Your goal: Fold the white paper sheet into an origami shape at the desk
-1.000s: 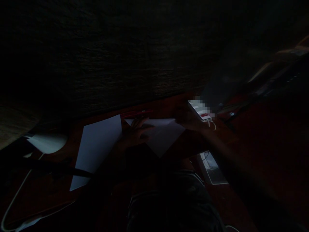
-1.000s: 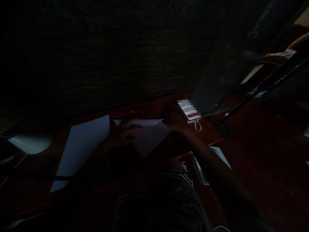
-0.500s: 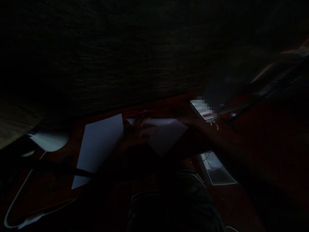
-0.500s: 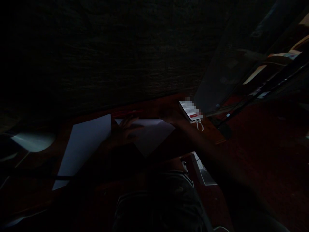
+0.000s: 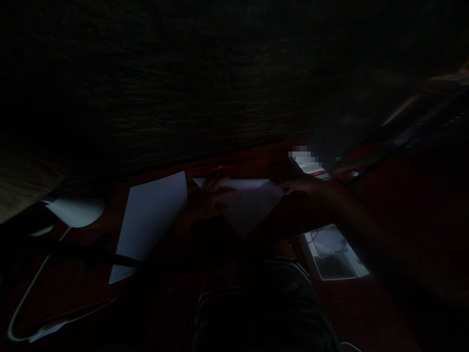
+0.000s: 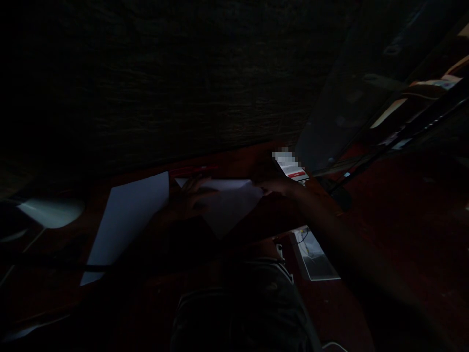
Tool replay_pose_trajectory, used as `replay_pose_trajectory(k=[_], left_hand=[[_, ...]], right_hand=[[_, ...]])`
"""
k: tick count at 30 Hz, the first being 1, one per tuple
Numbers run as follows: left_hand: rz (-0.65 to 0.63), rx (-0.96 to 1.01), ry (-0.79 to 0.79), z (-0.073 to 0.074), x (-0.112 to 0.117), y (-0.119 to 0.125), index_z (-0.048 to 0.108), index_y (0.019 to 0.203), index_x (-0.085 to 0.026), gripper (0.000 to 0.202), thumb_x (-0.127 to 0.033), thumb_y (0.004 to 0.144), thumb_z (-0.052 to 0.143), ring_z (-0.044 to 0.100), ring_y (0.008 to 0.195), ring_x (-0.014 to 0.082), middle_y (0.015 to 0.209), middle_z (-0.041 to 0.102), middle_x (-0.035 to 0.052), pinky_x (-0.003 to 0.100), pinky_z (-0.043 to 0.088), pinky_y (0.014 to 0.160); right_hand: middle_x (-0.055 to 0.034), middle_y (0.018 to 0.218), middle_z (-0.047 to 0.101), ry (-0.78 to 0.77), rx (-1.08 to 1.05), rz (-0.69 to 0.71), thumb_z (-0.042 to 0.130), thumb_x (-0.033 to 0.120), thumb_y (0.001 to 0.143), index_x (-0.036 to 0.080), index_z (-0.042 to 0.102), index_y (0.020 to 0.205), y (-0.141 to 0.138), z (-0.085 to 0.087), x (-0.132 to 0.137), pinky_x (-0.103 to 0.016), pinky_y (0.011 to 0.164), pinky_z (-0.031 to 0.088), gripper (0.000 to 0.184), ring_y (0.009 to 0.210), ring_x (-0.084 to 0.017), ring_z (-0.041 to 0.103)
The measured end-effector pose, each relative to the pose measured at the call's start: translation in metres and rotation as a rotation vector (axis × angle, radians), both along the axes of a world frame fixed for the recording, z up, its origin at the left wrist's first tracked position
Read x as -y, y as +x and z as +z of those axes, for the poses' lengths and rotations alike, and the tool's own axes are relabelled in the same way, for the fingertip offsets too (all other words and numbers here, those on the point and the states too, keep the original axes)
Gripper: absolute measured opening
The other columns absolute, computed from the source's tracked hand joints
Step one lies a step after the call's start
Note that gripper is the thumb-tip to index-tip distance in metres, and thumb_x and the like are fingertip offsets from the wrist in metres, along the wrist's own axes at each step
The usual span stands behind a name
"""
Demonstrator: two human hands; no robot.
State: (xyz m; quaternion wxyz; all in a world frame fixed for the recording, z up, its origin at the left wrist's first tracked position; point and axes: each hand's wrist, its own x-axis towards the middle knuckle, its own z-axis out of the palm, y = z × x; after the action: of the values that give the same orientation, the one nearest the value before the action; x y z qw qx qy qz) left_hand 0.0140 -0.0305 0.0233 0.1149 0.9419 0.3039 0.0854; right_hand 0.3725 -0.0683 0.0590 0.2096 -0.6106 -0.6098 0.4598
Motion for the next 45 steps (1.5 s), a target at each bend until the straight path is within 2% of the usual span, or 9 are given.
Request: replay_pose_trajectory(k=[3, 7, 13, 17, 20, 27, 33, 39, 45], left_hand=[[-0.002, 0.0, 0.001, 0.001, 0.0, 0.0, 0.058, 0.151, -0.039, 0.061, -0.069, 0.098, 0.054, 0.011, 0.161, 0.045, 0.173, 0.028, 0.0018, 0.07, 0.016, 0.128], [0.0, -0.007, -0.006, 0.002, 0.001, 0.001, 0.058, 0.151, -0.04, 0.059, -0.068, 0.098, 0.055, 0.012, 0.161, 0.0445, 0.173, 0.027, 0.0013, 0.069, 0.016, 0.128], [-0.009, 0.01, -0.01, 0.001, 0.0, 0.0, 0.058, 0.151, -0.039, 0.059, -0.066, 0.098, 0.057, 0.012, 0.161, 0.0447, 0.174, 0.027, 0.0016, 0.069, 0.016, 0.128], [-0.014, 0.01, -0.003, 0.001, 0.0, 0.0, 0.058, 0.15, -0.039, 0.057, -0.063, 0.098, 0.06, 0.012, 0.161, 0.0435, 0.174, 0.025, 0.0009, 0.069, 0.015, 0.129], [-0.003, -0.017, 0.001, 0.003, 0.0, 0.0, 0.061, 0.148, -0.036, 0.054, -0.05, 0.096, 0.068, 0.014, 0.162, 0.0421, 0.175, 0.023, 0.0024, 0.067, 0.016, 0.13], [0.019, -0.089, 0.002, 0.002, 0.001, -0.001, 0.062, 0.146, -0.031, 0.06, -0.032, 0.087, 0.076, 0.007, 0.164, 0.0413, 0.177, 0.019, 0.0026, 0.062, 0.013, 0.132], [0.079, -0.132, -0.027, -0.009, -0.007, 0.001, 0.042, 0.16, -0.026, 0.077, -0.036, 0.089, 0.073, 0.005, 0.164, 0.0421, 0.178, 0.016, 0.0074, 0.062, 0.01, 0.132], [0.083, -0.031, -0.029, -0.009, -0.004, 0.002, 0.022, 0.168, -0.031, 0.091, -0.041, 0.092, 0.07, 0.009, 0.164, 0.0394, 0.177, 0.019, 0.0072, 0.06, 0.014, 0.133], [0.028, -0.056, -0.019, 0.0, 0.001, 0.0, 0.055, 0.151, -0.029, 0.067, -0.036, 0.088, 0.074, 0.009, 0.164, 0.0394, 0.177, 0.019, 0.0058, 0.062, 0.009, 0.133]], right_hand=[[-0.0033, 0.075, 0.074, -0.182, -0.104, 0.03, 0.072, 0.031, 0.082, 0.026, 0.077, 0.107, 0.003, 0.005, 0.009, -0.026, 0.057, 0.055, 0.025, 0.066, -0.018, 0.068], [-0.0035, 0.095, 0.079, -0.129, -0.21, 0.158, 0.07, 0.017, 0.073, 0.026, 0.072, 0.128, 0.014, 0.011, 0.023, -0.026, 0.069, 0.057, 0.055, 0.082, -0.018, 0.074], [-0.0056, 0.118, 0.078, 0.346, -0.035, 0.25, 0.068, 0.02, 0.08, 0.024, 0.079, 0.114, 0.014, -0.004, 0.023, -0.041, 0.1, 0.055, 0.036, 0.108, -0.025, 0.072], [-0.0069, 0.103, 0.077, 0.573, 0.119, 0.21, 0.068, 0.025, 0.087, 0.024, 0.081, 0.094, 0.002, -0.014, 0.009, -0.042, 0.095, 0.055, 0.015, 0.099, -0.025, 0.071], [-0.0096, 0.112, 0.074, 0.689, 0.081, 0.128, 0.074, 0.031, 0.085, 0.022, 0.079, 0.092, -0.006, -0.017, -0.004, -0.043, 0.098, 0.053, 0.012, 0.109, -0.028, 0.067], [-0.005, 0.093, 0.075, 0.396, -0.003, 0.0, 0.07, 0.034, 0.09, 0.018, 0.073, 0.094, -0.027, -0.021, -0.025, -0.036, 0.085, 0.054, 0.016, 0.089, -0.023, 0.069], [-0.0102, 0.116, 0.077, 0.406, 0.148, -0.028, 0.067, 0.025, 0.092, 0.018, 0.07, 0.116, -0.045, -0.017, -0.03, -0.037, 0.09, 0.055, 0.025, 0.099, -0.026, 0.071], [-0.0159, 0.125, 0.071, 0.548, 0.307, -0.045, 0.063, 0.027, 0.091, 0.016, 0.058, 0.136, -0.052, -0.034, -0.028, -0.044, 0.094, 0.056, 0.046, 0.11, -0.031, 0.068], [-0.0192, 0.125, 0.066, 0.877, 0.6, 0.126, 0.049, 0.02, 0.097, 0.018, 0.07, 0.122, -0.062, -0.032, -0.008, -0.054, 0.098, 0.049, 0.033, 0.117, -0.037, 0.058]])
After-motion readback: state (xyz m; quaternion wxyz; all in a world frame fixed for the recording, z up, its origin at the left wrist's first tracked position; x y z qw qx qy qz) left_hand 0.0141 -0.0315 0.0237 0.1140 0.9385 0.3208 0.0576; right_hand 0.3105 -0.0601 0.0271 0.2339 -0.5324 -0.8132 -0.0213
